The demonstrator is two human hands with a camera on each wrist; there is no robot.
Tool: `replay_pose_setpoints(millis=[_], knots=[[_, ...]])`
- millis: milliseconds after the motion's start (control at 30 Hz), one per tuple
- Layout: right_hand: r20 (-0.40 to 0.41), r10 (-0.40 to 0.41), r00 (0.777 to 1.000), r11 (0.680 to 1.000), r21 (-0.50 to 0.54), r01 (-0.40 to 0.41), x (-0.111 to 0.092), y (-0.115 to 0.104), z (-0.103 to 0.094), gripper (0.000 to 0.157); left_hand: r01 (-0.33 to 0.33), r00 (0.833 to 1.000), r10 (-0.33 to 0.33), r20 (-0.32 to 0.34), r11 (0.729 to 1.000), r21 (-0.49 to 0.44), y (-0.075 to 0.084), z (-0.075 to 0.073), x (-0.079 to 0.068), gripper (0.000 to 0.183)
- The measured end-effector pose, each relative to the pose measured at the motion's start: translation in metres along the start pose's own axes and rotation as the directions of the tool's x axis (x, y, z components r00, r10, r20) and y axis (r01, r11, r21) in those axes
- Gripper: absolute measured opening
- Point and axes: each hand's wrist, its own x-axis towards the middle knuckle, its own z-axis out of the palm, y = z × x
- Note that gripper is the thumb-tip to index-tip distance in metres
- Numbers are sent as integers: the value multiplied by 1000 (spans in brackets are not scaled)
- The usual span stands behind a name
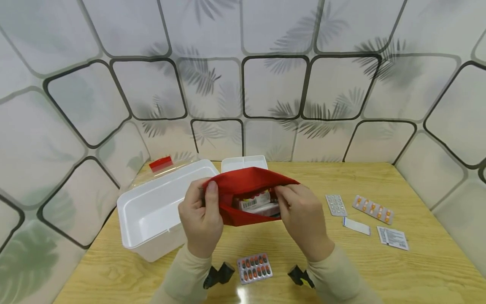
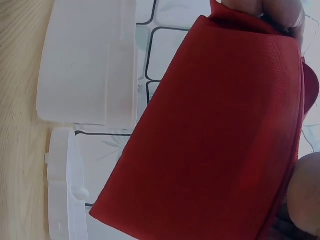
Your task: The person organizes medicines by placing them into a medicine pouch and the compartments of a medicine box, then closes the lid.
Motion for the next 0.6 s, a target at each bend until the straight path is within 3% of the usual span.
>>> replay_pose_setpoints(millis=[200, 400, 600], knots=[[15, -55, 998, 993, 102, 53, 0, -6, 0, 15, 22, 1000, -22, 5, 1000, -18, 0, 1, -1, 10], [-22, -139, 990, 964, 224, 141, 0, -10, 1, 18, 27, 999, -26, 19, 999, -27, 1, 3, -4, 11], [5, -154, 988, 962, 227, 149, 0, -13, 5, 20, 11, 999, -10, 37, 1000, -20, 1, 4, -6, 11]])
